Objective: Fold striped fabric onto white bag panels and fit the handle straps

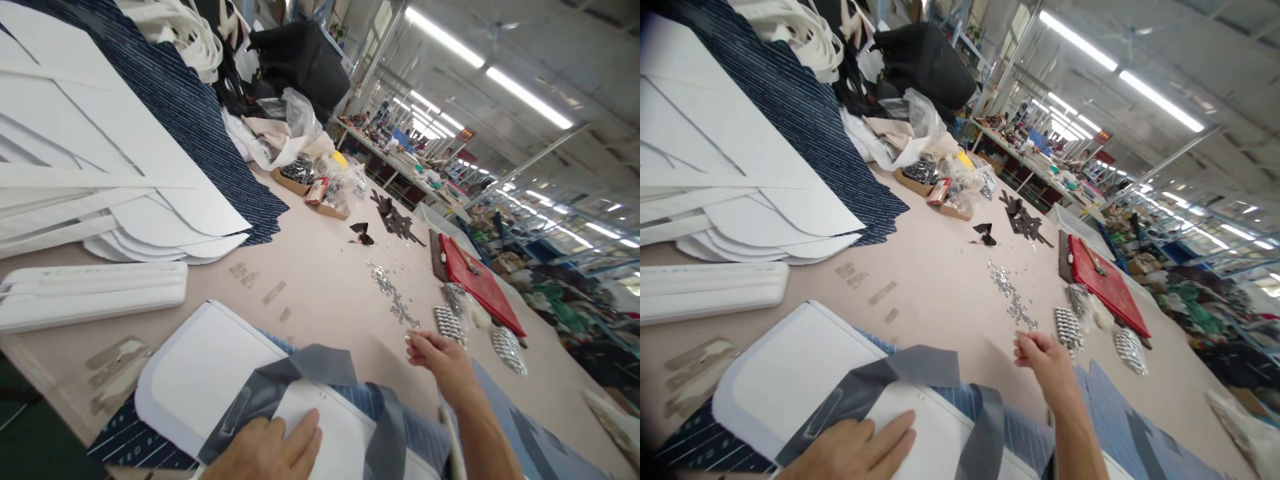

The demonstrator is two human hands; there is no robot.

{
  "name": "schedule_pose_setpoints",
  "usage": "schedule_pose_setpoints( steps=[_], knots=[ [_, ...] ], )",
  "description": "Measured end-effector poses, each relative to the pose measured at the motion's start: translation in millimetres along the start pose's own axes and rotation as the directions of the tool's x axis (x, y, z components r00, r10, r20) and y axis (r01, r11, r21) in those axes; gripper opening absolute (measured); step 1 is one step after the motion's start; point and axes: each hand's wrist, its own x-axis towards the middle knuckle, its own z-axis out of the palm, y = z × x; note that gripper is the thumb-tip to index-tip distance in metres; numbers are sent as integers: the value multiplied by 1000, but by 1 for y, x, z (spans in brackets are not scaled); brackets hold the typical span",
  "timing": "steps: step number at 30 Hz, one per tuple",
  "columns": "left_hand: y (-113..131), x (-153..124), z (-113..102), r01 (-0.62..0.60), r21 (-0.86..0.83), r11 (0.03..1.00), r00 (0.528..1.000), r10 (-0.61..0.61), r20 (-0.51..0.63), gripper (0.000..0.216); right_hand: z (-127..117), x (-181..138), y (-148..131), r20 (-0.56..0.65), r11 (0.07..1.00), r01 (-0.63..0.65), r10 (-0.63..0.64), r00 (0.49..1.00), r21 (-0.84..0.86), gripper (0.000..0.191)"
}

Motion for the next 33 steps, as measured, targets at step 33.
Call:
schedule_pose_setpoints(
  steps=[33],
  knots=[
    [5, 12, -34, 119, -235, 965, 940, -33, 340, 77, 99, -107, -56, 286, 988, 45, -86, 954, 149, 25]
  ],
)
